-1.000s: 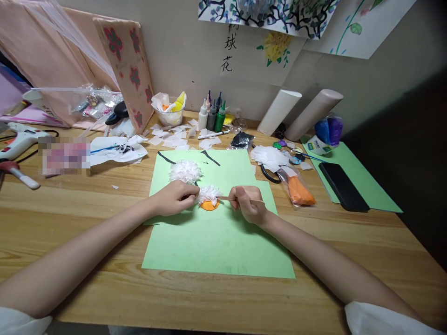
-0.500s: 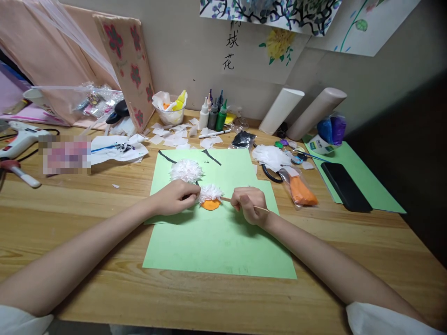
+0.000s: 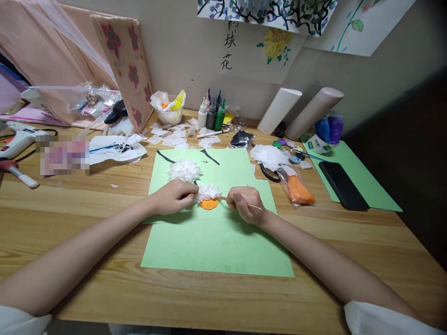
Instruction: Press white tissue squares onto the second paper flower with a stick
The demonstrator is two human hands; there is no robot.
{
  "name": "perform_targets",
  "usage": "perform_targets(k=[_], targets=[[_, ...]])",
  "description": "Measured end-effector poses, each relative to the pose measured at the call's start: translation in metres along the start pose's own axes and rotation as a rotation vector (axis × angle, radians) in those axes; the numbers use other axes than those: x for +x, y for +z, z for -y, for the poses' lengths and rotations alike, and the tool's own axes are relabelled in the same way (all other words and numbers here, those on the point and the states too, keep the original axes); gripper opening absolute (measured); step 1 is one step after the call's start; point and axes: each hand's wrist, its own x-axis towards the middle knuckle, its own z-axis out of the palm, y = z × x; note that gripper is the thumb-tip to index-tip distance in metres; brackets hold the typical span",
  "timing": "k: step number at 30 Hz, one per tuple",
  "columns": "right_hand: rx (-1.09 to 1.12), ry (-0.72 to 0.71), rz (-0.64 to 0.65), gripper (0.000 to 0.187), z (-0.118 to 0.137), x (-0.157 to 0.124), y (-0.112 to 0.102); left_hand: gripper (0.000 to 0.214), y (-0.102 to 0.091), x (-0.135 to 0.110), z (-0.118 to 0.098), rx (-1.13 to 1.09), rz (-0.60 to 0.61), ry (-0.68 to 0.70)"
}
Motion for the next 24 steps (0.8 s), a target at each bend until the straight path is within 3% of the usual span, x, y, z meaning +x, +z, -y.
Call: perform_targets(k=[6, 14, 21, 24], targets=[[0.068, 0.033, -0.096, 0.051, -0.002, -0.002, -0.004, 0.017, 0.001, -0.001, 0.001, 0.002, 0.003, -0.002], [0.052, 0.001, 0.009, 0.045, -0.004, 0.002, -0.003, 0.016, 0.000, -0.001, 0.000, -0.002, 0.011, -0.008], [-0.049, -0.124, 0.169, 0.046, -0.003, 0.003, -0.003, 0.016, 0.001, -0.001, 0.000, -0.006, 0.014, -0.010], [0.116, 0.075, 0.045, 0.051, -0.015, 0.004, -0.013, 0.016, 0.000, -0.001, 0.000, -0.005, 0.015, -0.004]])
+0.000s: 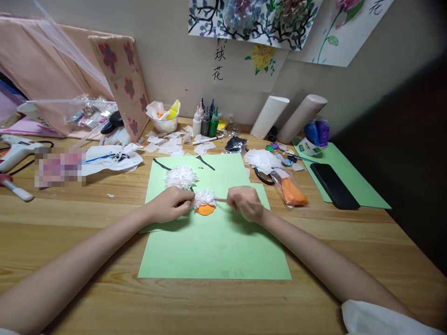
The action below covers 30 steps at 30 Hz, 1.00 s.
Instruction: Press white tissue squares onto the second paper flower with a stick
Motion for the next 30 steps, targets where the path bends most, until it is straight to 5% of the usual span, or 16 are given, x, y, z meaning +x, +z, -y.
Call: perform_targets(k=[3, 7, 14, 19, 24, 27, 30], targets=[[0.210, 0.351, -0.214, 0.049, -0.018, 0.006, -0.026, 0.016, 0.000, 0.000, 0.000, 0.018, -0.016, 0.008], [0.246, 0.556, -0.134, 0.035, -0.039, 0.011, -0.062, 0.018, 0.001, 0.000, 0.001, 0.057, -0.050, 0.006], [0.147, 0.467, 0.291, 0.036, -0.038, 0.012, -0.072, 0.019, -0.001, 0.000, 0.004, 0.095, -0.076, -0.037], [0.312, 0.529, 0.267, 0.028, -0.032, 0.013, -0.062, 0.018, -0.001, 0.001, 0.004, 0.087, -0.074, -0.032], [0.468, 0.503, 0.238, 0.029, 0.002, 0.020, -0.033, 0.017, -0.001, 0.001, 0.005, 0.082, -0.071, -0.012], [0.386, 0.423, 0.263, 0.025, 0.020, 0.027, -0.027, 0.017, 0.001, -0.003, 0.005, 0.095, -0.112, 0.031], [0.081, 0.412, 0.317, 0.030, 0.015, 0.030, -0.041, 0.016, 0.002, -0.006, 0.002, 0.147, -0.165, 0.155]])
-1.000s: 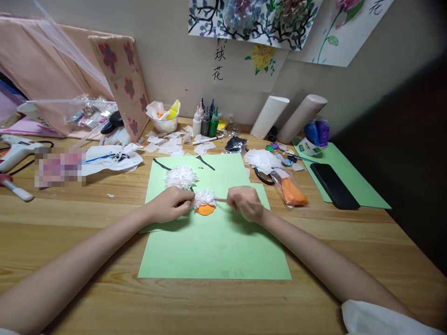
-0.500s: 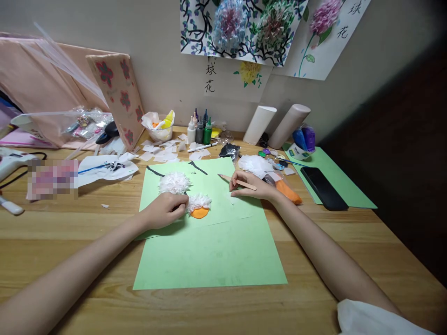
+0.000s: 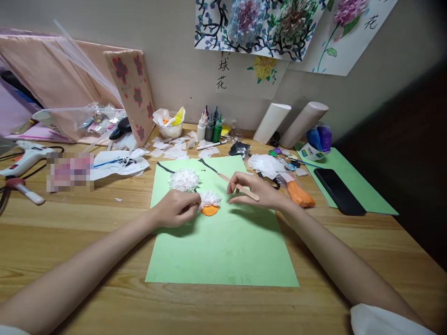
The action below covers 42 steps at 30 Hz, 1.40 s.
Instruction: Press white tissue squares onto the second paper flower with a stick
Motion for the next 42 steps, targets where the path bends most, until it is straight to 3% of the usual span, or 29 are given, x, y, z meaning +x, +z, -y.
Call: perform_targets(k=[3, 7, 19, 26, 30, 32, 35, 39, 42], targets=[[-0.266, 0.122, 0.002, 0.034, -0.016, -0.002, -0.024, 0.026, 0.000, 0.001, -0.004, 0.128, 0.004, 0.166], [-0.350, 0.189, 0.020, 0.036, -0.028, -0.005, -0.039, 0.030, 0.000, 0.005, -0.004, 0.298, 0.024, 0.244], [-0.324, 0.252, 0.057, 0.023, -0.022, -0.003, -0.032, 0.027, 0.003, 0.004, 0.002, 0.465, -0.078, 0.244], [0.007, 0.094, 0.186, 0.025, 0.011, -0.007, -0.016, 0.025, 0.003, 0.005, 0.001, 0.462, -0.087, 0.217], [-0.188, 0.030, 0.068, 0.024, 0.011, -0.008, -0.018, 0.024, 0.003, 0.006, 0.002, 0.441, -0.082, 0.203], [-0.368, 0.058, -0.012, 0.024, 0.003, -0.008, -0.022, 0.024, 0.003, 0.006, 0.002, 0.432, -0.085, 0.197], [-0.540, 0.121, -0.010, 0.017, -0.006, -0.006, -0.028, 0.023, 0.003, 0.006, 0.002, 0.418, -0.084, 0.191], [-0.534, 0.165, -0.008, 0.029, -0.006, -0.006, -0.029, 0.026, 0.001, 0.005, 0.002, 0.380, -0.023, 0.225], [-0.538, 0.213, -0.034, 0.025, -0.002, -0.006, -0.026, 0.027, 0.000, 0.004, 0.002, 0.387, -0.001, 0.272]])
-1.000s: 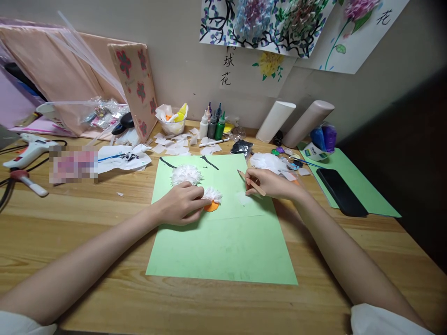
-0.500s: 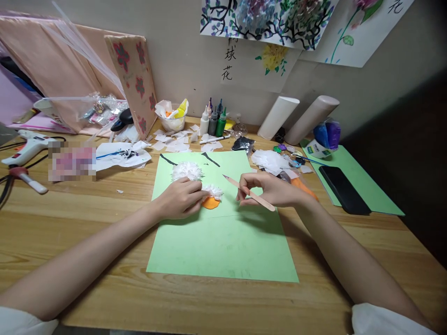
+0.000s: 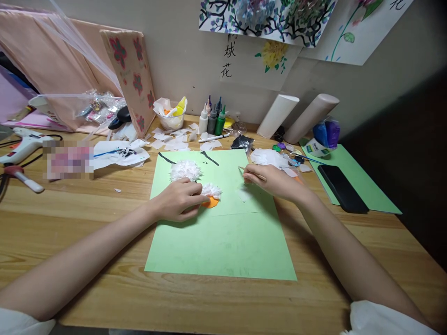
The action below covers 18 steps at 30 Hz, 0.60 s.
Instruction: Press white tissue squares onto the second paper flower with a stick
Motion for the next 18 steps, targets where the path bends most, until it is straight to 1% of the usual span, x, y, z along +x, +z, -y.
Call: perform_targets(k=[3, 6, 10, 12, 15, 16, 18], targets=[[-0.061, 0.019, 0.017, 0.017, 0.003, 0.000, 0.003, 0.025, -0.001, 0.000, 0.000, 0.017, -0.008, -0.009], [-0.085, -0.001, 0.054, 0.013, 0.002, 0.001, 0.006, 0.023, -0.001, 0.001, -0.001, 0.016, -0.013, -0.026], [-0.091, -0.052, 0.063, 0.010, 0.004, 0.000, 0.007, 0.022, -0.001, 0.001, 0.000, 0.020, -0.048, -0.051], [-0.020, -0.133, 0.080, 0.008, 0.012, -0.003, 0.006, 0.021, 0.000, 0.001, 0.000, 0.026, -0.058, -0.057], [0.192, -0.296, 0.091, 0.009, 0.030, -0.008, 0.008, 0.020, 0.000, 0.001, 0.000, 0.037, -0.057, -0.069], [0.264, -0.333, 0.083, 0.009, 0.036, -0.009, 0.011, 0.020, 0.000, 0.001, -0.001, 0.040, -0.055, -0.071], [0.372, -0.363, 0.020, 0.009, 0.046, -0.008, 0.021, 0.021, 0.000, 0.001, -0.001, 0.043, -0.051, -0.071]])
